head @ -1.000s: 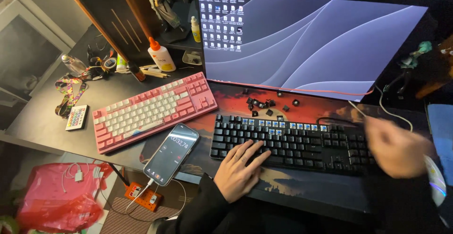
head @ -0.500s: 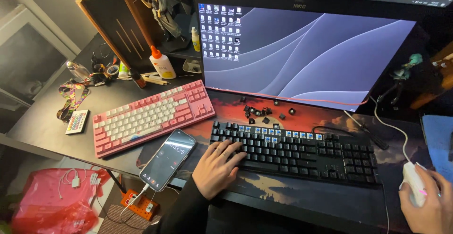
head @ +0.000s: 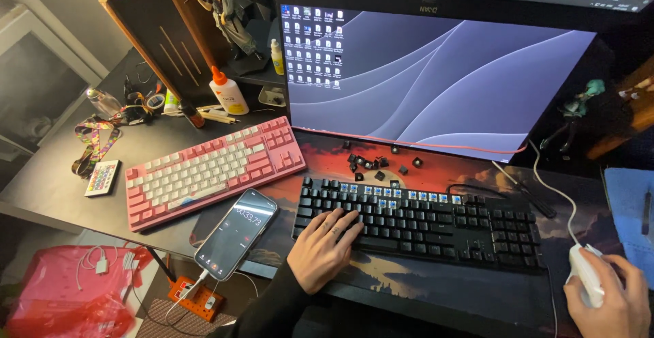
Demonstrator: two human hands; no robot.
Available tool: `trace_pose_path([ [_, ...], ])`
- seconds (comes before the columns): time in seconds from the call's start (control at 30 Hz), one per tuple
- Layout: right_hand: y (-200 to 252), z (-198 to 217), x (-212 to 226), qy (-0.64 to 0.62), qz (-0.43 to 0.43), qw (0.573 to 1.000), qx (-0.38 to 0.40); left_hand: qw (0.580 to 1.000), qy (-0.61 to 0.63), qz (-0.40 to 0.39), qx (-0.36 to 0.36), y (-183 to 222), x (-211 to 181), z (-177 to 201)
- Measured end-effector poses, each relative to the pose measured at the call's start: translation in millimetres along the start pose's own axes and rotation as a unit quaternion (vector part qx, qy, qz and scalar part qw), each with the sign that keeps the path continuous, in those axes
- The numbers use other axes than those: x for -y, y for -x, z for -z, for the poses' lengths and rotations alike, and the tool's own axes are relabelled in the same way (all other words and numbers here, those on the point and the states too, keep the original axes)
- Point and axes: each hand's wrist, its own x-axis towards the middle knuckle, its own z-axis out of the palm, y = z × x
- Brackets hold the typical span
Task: Installing keycaps onto mechanical keyboard switches
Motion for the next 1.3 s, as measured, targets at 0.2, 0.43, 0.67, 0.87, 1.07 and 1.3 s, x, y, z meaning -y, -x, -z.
trace_pose_path([
  [0.2, 2.3, 4.9, 4.1, -0.007, -0.022, 0.999, 0.022, 0.999, 0.021, -0.006, 0.03, 2.0, -0.3, -0.6],
  [0.43, 0.3, 10.1, 9.6, -0.019, -0.033, 0.999, 0.029, 1.0, 0.006, -0.016, 0.009, 5.8, 0.2, -7.8],
  [0.67, -1.7, 16.2, 12.0, -0.03, -0.037, 0.997, 0.055, 0.998, -0.023, -0.047, 0.032, 14.1, 1.9, -14.4],
  [0.87, -7.8, 26.8, 24.8, 0.026, -0.062, 0.994, 0.088, 0.995, -0.059, -0.072, 0.039, 21.3, 1.6, -21.0],
  [1.07, -10.5, 29.6, 30.4, 0.031, -0.073, 0.993, 0.085, 0.993, -0.079, -0.086, 0.033, 20.0, 0.3, -19.2],
  [1.3, -7.6, 22.8, 19.6, -0.014, -0.061, 0.995, 0.075, 0.993, -0.089, -0.081, 0.023, 21.3, -2.7, -17.8],
])
